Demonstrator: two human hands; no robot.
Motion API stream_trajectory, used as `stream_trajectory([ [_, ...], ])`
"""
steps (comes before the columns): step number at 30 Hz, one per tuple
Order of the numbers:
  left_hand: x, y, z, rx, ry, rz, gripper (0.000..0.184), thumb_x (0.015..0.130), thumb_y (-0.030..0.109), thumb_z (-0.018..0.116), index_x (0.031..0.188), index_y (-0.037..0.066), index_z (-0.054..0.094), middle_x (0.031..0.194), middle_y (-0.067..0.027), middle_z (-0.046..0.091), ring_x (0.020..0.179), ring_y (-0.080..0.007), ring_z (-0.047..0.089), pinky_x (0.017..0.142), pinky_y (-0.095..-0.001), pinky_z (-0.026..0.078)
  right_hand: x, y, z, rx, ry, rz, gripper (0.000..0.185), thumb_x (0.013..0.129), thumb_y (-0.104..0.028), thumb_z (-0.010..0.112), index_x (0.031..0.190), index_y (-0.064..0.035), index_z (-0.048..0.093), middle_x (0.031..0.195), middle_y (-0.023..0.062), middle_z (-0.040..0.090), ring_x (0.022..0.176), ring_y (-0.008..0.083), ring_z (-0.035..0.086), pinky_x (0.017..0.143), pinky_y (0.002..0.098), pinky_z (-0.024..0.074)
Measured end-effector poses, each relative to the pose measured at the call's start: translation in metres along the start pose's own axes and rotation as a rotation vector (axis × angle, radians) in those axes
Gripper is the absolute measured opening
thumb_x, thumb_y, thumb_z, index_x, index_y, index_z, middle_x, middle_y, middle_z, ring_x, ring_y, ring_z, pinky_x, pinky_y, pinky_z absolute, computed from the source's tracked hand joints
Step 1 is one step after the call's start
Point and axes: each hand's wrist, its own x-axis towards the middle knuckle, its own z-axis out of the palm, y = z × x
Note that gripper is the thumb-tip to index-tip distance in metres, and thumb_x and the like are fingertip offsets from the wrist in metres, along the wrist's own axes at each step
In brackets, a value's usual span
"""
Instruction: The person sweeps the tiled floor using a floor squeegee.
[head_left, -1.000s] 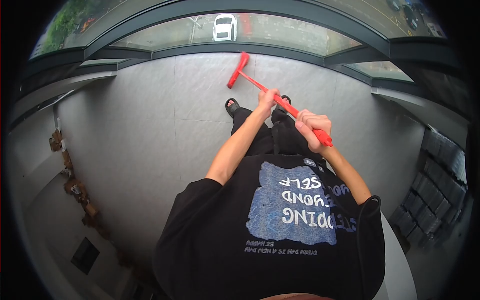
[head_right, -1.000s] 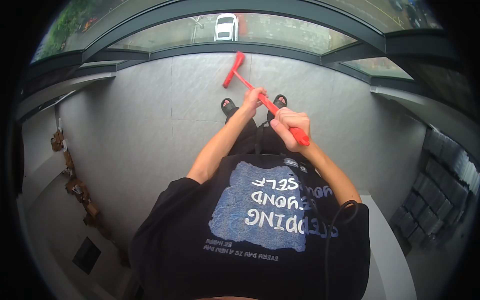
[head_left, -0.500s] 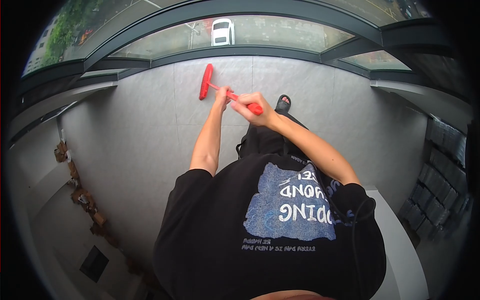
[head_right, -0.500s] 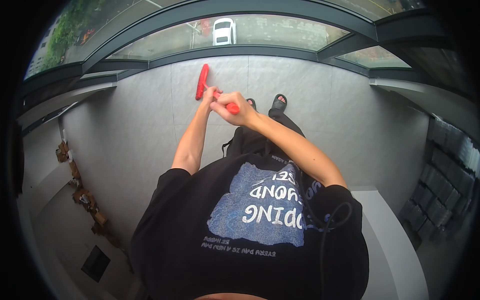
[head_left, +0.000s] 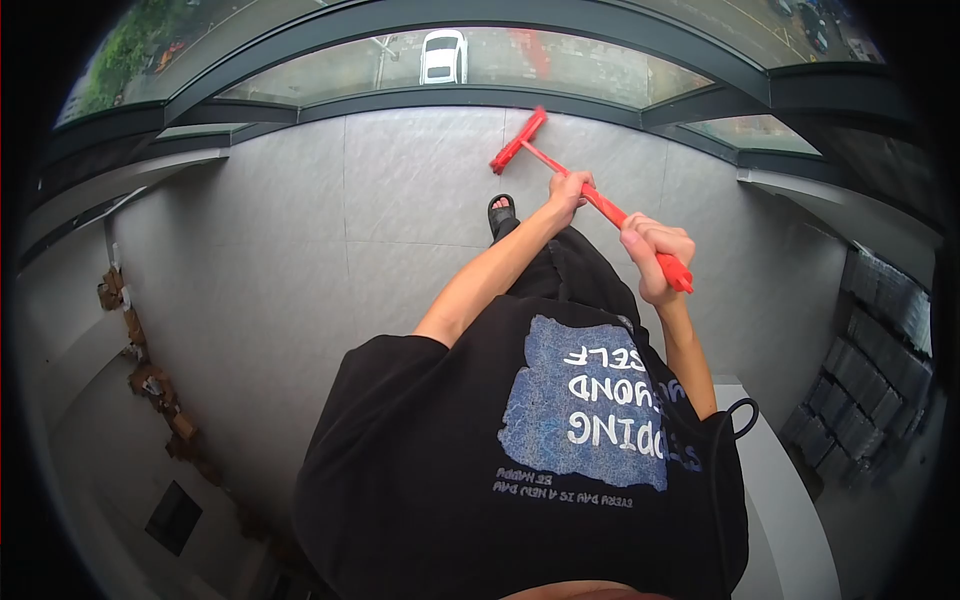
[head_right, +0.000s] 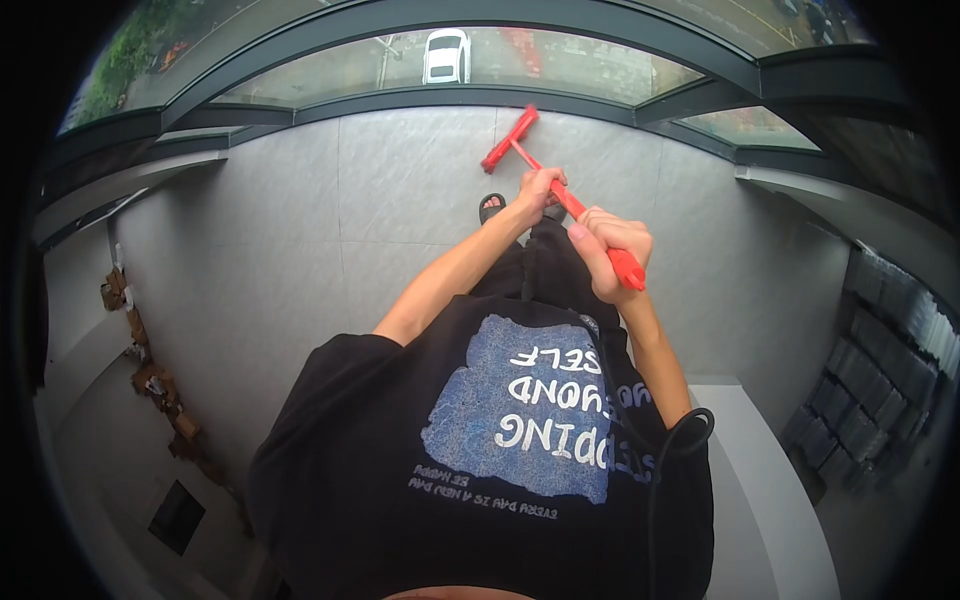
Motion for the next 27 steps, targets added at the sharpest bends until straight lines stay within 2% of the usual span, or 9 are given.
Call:
stream_trajectory([
  [4, -0.016, 0.01, -0.011, -0.121, 0.111, 0.061, 0.005, 0.068, 0.008, 0.062, 0.069, 0.004, 0.059, 0.061, -0.0023, 0.054, 0.048, -0.0131, 0.05, 0.043, -0.0264, 0.035, 0.003, -0.009, 0.006, 0.15, -0.024, -0.065, 0.028, 0.078, 0.01, 0.05, 0.052, 0.0013, 0.04, 0.049, 0.0079, 0.041, 0.046, 0.0208, 0.043, 0.054, 0.0352, 0.0412],
  [6, -0.013, 0.019, -0.027, -0.229, 0.282, 0.146, 0.006, 0.067, 0.008, 0.062, 0.069, 0.003, 0.06, 0.06, -0.0028, 0.054, 0.048, -0.0131, 0.048, 0.043, -0.0257, 0.034, 0.009, 0.002, 0.019, 0.171, -0.024, -0.1, 0.03, 0.079, 0.009, 0.053, 0.053, 0.0009, 0.04, 0.051, 0.0076, 0.044, 0.046, 0.0196, 0.043, 0.053, 0.0336, 0.0406],
  [11, 0.029, 0.048, -0.107, -0.223, 0.38, 0.218, 0.01, 0.066, 0.009, 0.063, 0.072, 0.001, 0.061, 0.066, -0.0049, 0.057, 0.053, -0.0134, 0.052, 0.046, -0.0266, 0.036, 0.029, 0.067, 0.065, 0.129, -0.086, -0.061, 0.031, 0.082, 0.004, 0.058, 0.054, 0.001, 0.043, 0.053, 0.0077, 0.048, 0.047, 0.0178, 0.044, 0.051, 0.0306, 0.0392],
  [14, 0.056, 0.049, -0.132, -0.06, 0.377, 0.176, 0.011, 0.064, 0.01, 0.065, 0.07, 0.001, 0.061, 0.065, -0.0049, 0.057, 0.053, -0.0142, 0.053, 0.045, -0.0266, 0.038, 0.029, 0.077, 0.073, 0.092, -0.088, 0.02, 0.03, 0.083, 0.002, 0.058, 0.056, 0.0021, 0.043, 0.053, 0.0082, 0.048, 0.047, 0.0179, 0.045, 0.05, 0.0309, 0.038],
  [15, 0.06, 0.048, -0.126, -0.061, 0.375, 0.176, 0.011, 0.064, 0.01, 0.065, 0.07, 0.001, 0.061, 0.065, -0.0049, 0.057, 0.053, -0.0142, 0.053, 0.045, -0.0266, 0.038, 0.03, 0.077, 0.072, 0.093, -0.056, 0.062, 0.029, 0.083, 0.002, 0.057, 0.057, 0.0028, 0.044, 0.053, 0.0085, 0.047, 0.047, 0.0179, 0.045, 0.049, 0.0312, 0.0372],
  [17, 0.063, 0.036, -0.103, 0.058, 0.372, 0.132, 0.014, 0.06, 0.011, 0.064, 0.052, 0.005, 0.053, 0.054, -0.0029, 0.052, 0.045, -0.0135, 0.046, 0.041, -0.0285, 0.034, 0.025, 0.073, 0.059, 0.011, -0.066, 0.089, 0.029, 0.083, 0.002, 0.057, 0.057, 0.003, 0.045, 0.053, 0.0085, 0.048, 0.047, 0.0176, 0.045, 0.049, 0.031, 0.0365],
  [19, 0.057, 0.021, -0.074, 0.109, 0.302, 0.106, 0.017, 0.058, 0.014, 0.066, 0.052, 0.004, 0.054, 0.054, -0.0031, 0.052, 0.045, -0.0141, 0.047, 0.042, -0.0284, 0.036, 0.017, 0.059, 0.042, -0.077, -0.071, 0.119, 0.029, 0.084, 0.001, 0.057, 0.057, 0.0032, 0.045, 0.054, 0.0084, 0.048, 0.047, 0.0172, 0.045, 0.049, 0.0307, 0.0358],
  [21, 0.042, 0.016, -0.043, 0.166, 0.216, 0.094, 0.017, 0.059, 0.015, 0.066, 0.055, 0.003, 0.054, 0.055, -0.0038, 0.052, 0.045, -0.0146, 0.048, 0.042, -0.0286, 0.037, 0.009, 0.037, 0.028, -0.129, 0.055, 0.111, 0.033, 0.086, 0.001, 0.054, 0.055, 0.0033, 0.042, 0.052, 0.0075, 0.045, 0.048, 0.0155, 0.04, 0.048, 0.0286, 0.0326],
  [27, 0.028, -0.009, -0.009, 0.126, 0.075, 0.072, 0.01, 0.067, 0.01, 0.064, 0.066, 0.004, 0.057, 0.06, -0.0034, 0.055, 0.048, -0.0131, 0.052, 0.044, -0.0257, 0.04, -0.015, 0.019, -0.007, 0.054, 0.118, 0.0, 0.03, 0.08, 0.007, 0.055, 0.054, 0.0028, 0.04, 0.051, 0.007, 0.044, 0.047, 0.0175, 0.043, 0.051, 0.03, 0.0372],
])
